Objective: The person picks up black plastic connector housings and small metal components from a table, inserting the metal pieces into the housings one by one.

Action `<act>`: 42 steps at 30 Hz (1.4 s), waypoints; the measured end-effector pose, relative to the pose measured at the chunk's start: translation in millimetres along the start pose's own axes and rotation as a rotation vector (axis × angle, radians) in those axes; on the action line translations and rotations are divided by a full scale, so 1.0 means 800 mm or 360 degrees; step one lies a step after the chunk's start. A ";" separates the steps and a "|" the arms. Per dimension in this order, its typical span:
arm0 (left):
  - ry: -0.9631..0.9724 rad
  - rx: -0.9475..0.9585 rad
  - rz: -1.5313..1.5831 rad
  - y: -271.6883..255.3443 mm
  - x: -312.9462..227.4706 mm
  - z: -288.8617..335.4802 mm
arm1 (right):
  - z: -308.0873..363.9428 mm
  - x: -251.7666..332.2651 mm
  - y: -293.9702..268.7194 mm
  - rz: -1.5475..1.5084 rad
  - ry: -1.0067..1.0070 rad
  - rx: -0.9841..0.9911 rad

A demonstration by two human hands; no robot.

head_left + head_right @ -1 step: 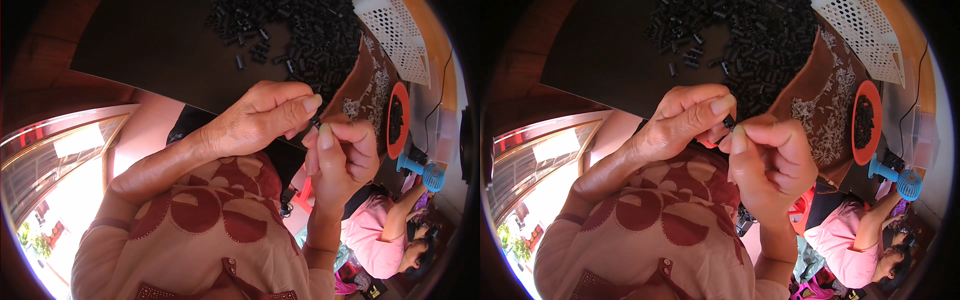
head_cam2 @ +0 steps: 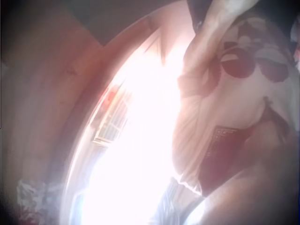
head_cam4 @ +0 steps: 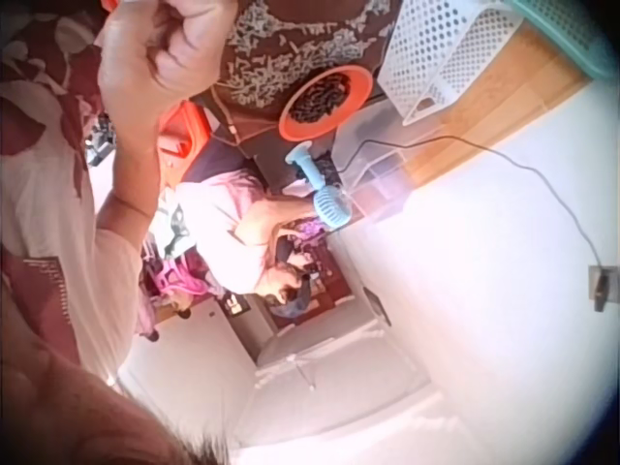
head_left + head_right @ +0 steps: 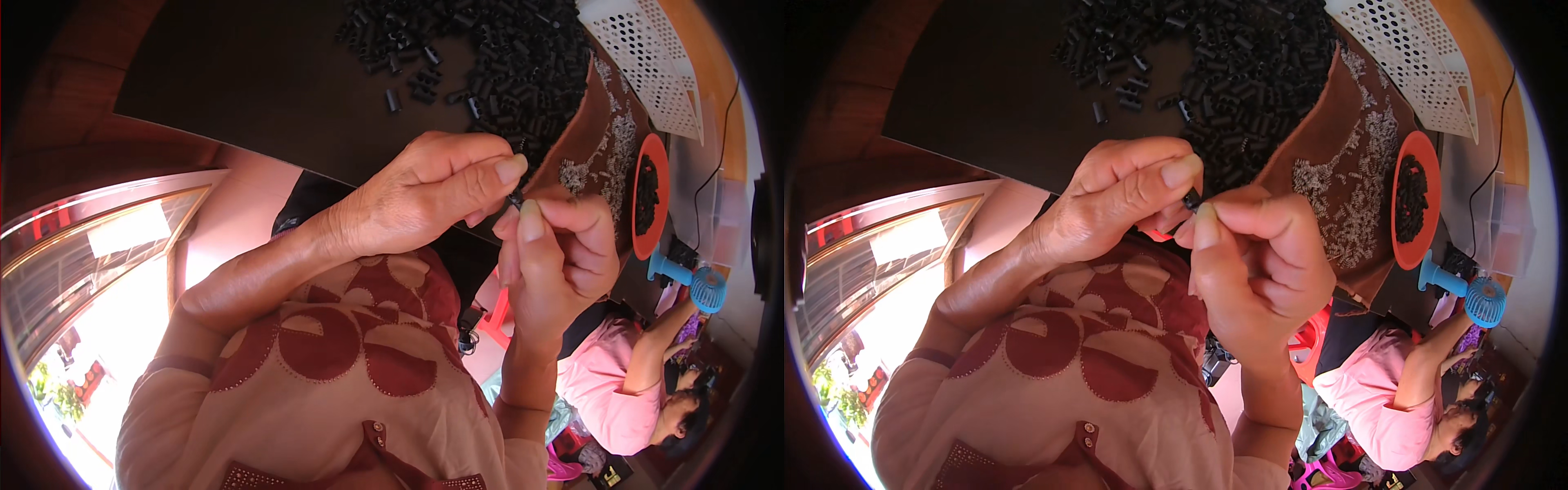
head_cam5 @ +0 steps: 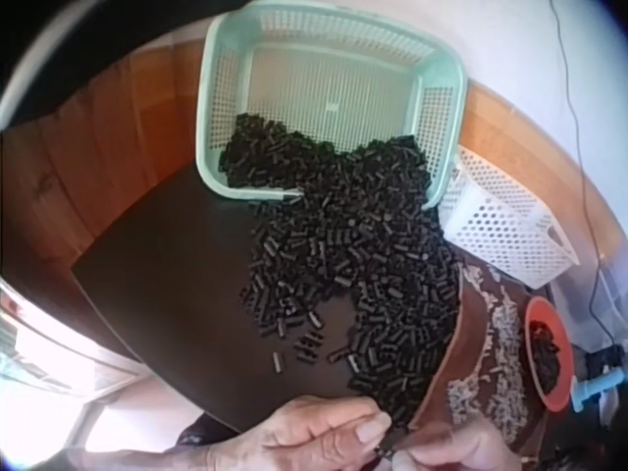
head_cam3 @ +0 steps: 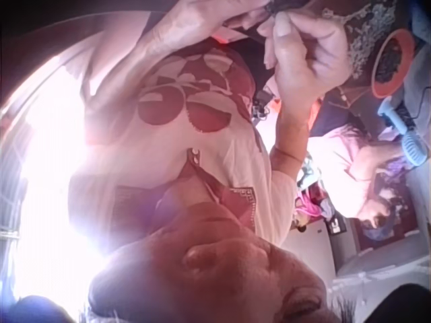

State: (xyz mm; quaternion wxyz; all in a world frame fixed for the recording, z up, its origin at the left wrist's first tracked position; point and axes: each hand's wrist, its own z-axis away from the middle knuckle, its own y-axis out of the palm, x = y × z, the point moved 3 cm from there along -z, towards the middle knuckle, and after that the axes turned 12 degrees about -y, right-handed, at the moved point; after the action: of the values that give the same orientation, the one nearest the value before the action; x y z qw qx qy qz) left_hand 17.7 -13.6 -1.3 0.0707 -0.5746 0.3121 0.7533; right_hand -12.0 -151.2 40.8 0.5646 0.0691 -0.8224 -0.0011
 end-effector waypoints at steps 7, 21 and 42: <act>0.0008 0.0017 0.0096 0.001 0.000 0.001 | -0.001 -0.006 0.001 -0.0163 0.0027 0.0034; 0.0006 0.0089 0.0050 0.001 -0.004 0.000 | 0.012 -0.006 -0.015 0.0578 -0.0352 0.0309; 0.0043 0.0099 0.0012 -0.001 -0.003 0.001 | 0.010 -0.010 -0.025 0.0157 0.0149 0.0255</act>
State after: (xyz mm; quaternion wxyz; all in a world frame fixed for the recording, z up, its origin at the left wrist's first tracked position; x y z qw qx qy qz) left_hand 17.7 -12.1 0.7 0.0814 -0.5811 0.3385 0.7356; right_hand -14.4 -170.7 28.8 0.5946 0.0735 -0.7949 0.0958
